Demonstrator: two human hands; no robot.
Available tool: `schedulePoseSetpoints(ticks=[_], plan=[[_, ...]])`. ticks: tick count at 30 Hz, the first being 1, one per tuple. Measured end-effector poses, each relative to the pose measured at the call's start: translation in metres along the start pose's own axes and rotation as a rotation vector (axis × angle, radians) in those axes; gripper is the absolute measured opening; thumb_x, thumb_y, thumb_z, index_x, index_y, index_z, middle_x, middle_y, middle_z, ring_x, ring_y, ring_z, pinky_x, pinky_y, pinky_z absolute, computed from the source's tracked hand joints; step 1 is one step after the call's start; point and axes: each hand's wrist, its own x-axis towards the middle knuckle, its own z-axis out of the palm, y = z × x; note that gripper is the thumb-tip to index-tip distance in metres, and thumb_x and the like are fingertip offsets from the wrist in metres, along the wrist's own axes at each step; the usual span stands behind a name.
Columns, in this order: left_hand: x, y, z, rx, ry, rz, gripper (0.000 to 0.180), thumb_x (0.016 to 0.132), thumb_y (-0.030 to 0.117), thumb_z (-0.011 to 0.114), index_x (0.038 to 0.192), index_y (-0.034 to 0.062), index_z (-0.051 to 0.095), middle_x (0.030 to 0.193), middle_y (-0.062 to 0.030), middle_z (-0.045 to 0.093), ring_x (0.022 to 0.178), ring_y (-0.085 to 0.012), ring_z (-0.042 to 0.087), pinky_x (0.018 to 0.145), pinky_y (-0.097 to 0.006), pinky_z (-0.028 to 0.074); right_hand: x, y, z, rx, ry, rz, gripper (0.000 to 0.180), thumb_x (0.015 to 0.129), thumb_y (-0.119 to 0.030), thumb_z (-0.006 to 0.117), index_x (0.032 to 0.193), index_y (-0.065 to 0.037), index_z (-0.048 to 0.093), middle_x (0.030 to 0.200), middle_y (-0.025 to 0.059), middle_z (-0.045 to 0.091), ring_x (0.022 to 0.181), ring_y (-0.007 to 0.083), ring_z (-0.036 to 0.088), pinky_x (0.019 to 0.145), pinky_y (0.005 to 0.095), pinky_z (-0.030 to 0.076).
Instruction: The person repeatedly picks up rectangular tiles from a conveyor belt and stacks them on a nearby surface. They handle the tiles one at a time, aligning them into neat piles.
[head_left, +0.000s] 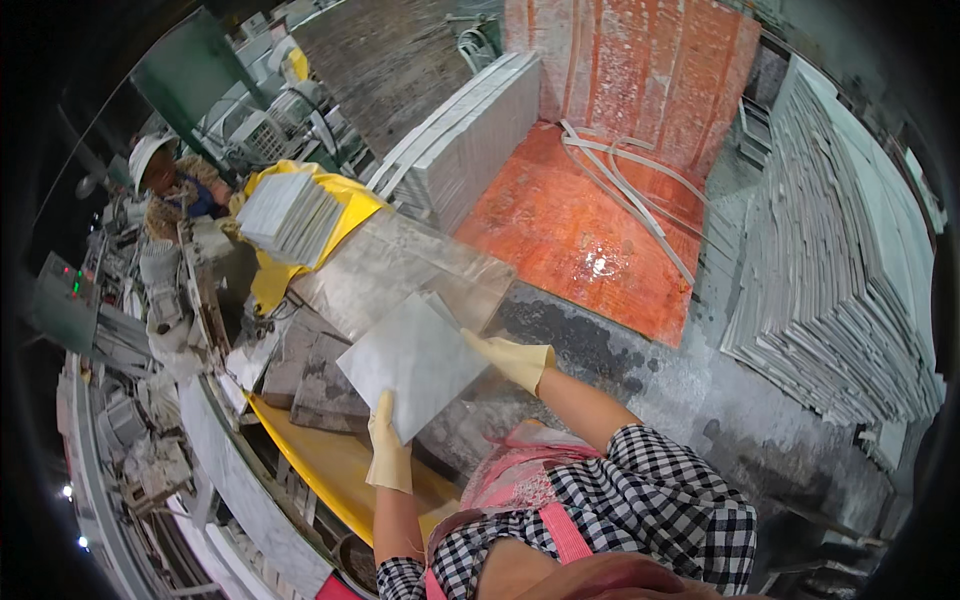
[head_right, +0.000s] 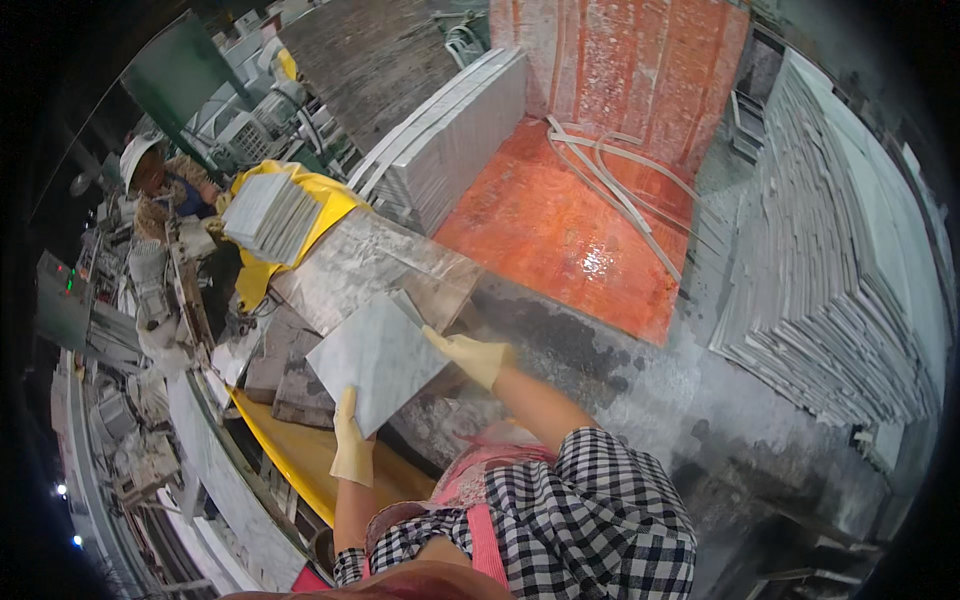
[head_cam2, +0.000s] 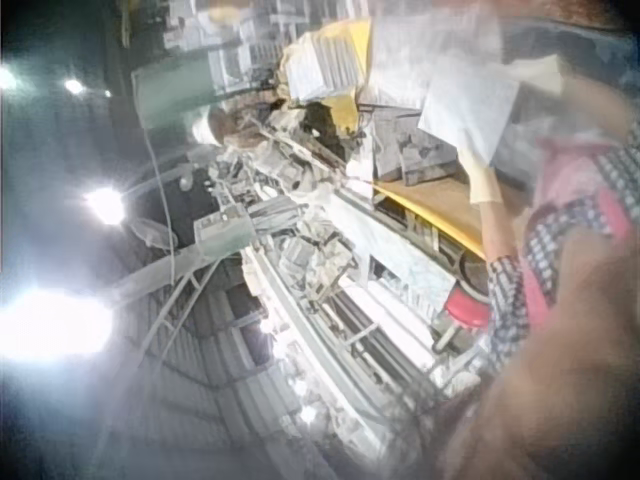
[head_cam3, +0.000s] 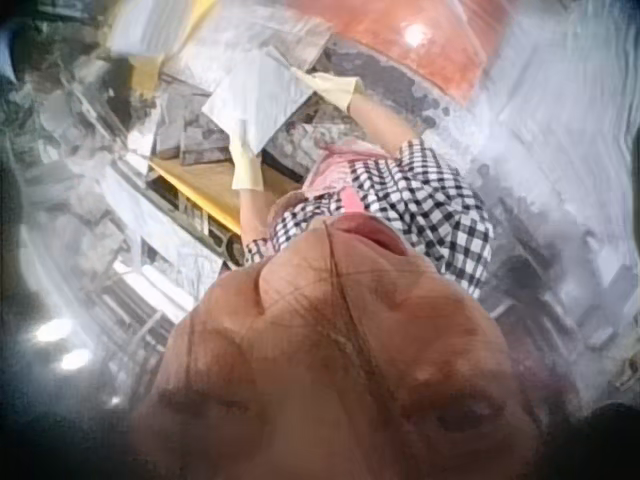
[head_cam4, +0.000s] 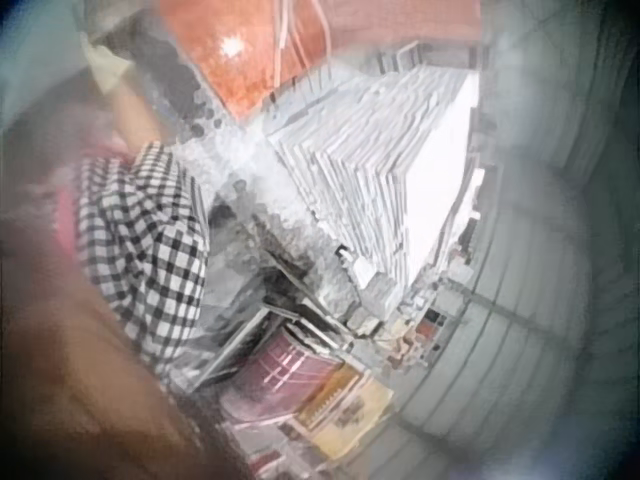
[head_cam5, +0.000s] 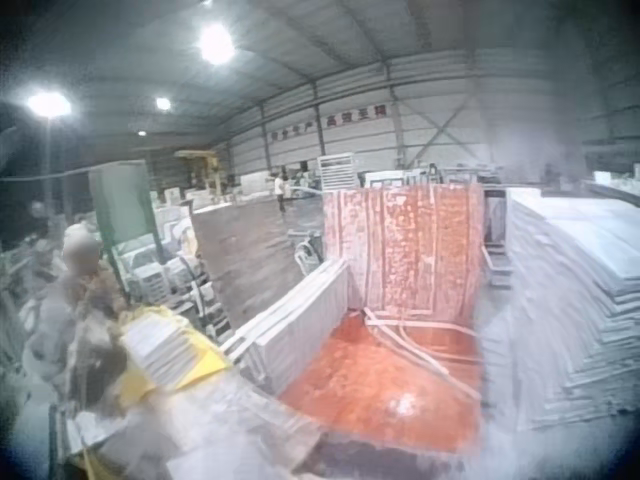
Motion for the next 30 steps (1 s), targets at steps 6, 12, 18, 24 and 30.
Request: schedulePoseSetpoints(ticks=[6, 12, 18, 24, 30], plan=[[0.018, 0.003, 0.011, 0.226, 0.009, -0.061, 0.055, 0.098, 0.032, 0.070, 0.141, 0.0003, 0.056, 0.133, -0.0103, 0.063, 0.114, -0.0226, 0.064, 0.096, -0.039, 0.053, -0.016, -0.030, -0.002, -0.076, -0.074, 0.000, 0.096, 0.096, -0.077, 0.037, 0.140, 0.005, 0.058, 0.139, 0.0198, 0.063, 0.130, 0.0279, 0.057, 0.110, 0.0327, 0.040], [0.032, 0.043, 0.018, 0.978, 0.078, -0.153, 0.067, 0.099, 0.057, 0.060, 0.113, -0.0088, 0.068, 0.093, -0.0135, 0.072, 0.081, -0.0216, 0.070, 0.076, -0.034, 0.056, -0.018, -0.042, -0.013, -0.347, -0.109, 0.067, 0.096, 0.094, -0.078, 0.040, 0.143, 0.003, 0.053, 0.140, 0.0223, 0.059, 0.125, 0.0323, 0.059, 0.105, 0.0353, 0.043], [0.033, 0.069, 0.037, 1.658, 0.028, -0.372, 0.082, 0.100, 0.072, 0.044, 0.078, -0.0029, 0.069, 0.059, -0.0129, 0.063, 0.047, -0.0246, 0.059, 0.048, -0.038, 0.048, 0.001, -0.026, -0.001, -0.113, -0.083, 0.206, 0.078, 0.101, -0.049, 0.055, 0.157, -0.001, 0.031, 0.144, 0.0236, 0.051, 0.125, 0.0344, 0.060, 0.099, 0.0362, 0.051], [0.030, 0.088, 0.053, 1.626, -0.019, -0.139, 0.072, 0.101, 0.062, 0.052, 0.070, -0.0008, 0.067, 0.055, -0.0094, 0.061, 0.044, -0.0181, 0.054, 0.044, -0.036, 0.041, 0.000, -0.027, 0.018, 0.571, -0.041, 0.248, 0.101, 0.090, -0.065, 0.067, 0.147, 0.013, 0.038, 0.153, 0.0296, 0.042, 0.139, 0.0361, 0.046, 0.108, 0.0507, 0.042], [0.010, 0.133, -0.052, 1.287, 0.320, 0.080, 0.047, 0.099, 0.040, 0.058, 0.083, -0.0030, 0.065, 0.065, -0.0069, 0.061, 0.054, -0.0162, 0.055, 0.052, -0.036, 0.044, 0.003, -0.020, 0.022, 0.446, 0.007, 0.283, 0.091, 0.090, -0.062, 0.069, 0.142, 0.009, 0.045, 0.152, 0.0276, 0.044, 0.139, 0.0367, 0.045, 0.101, 0.0533, 0.049]])
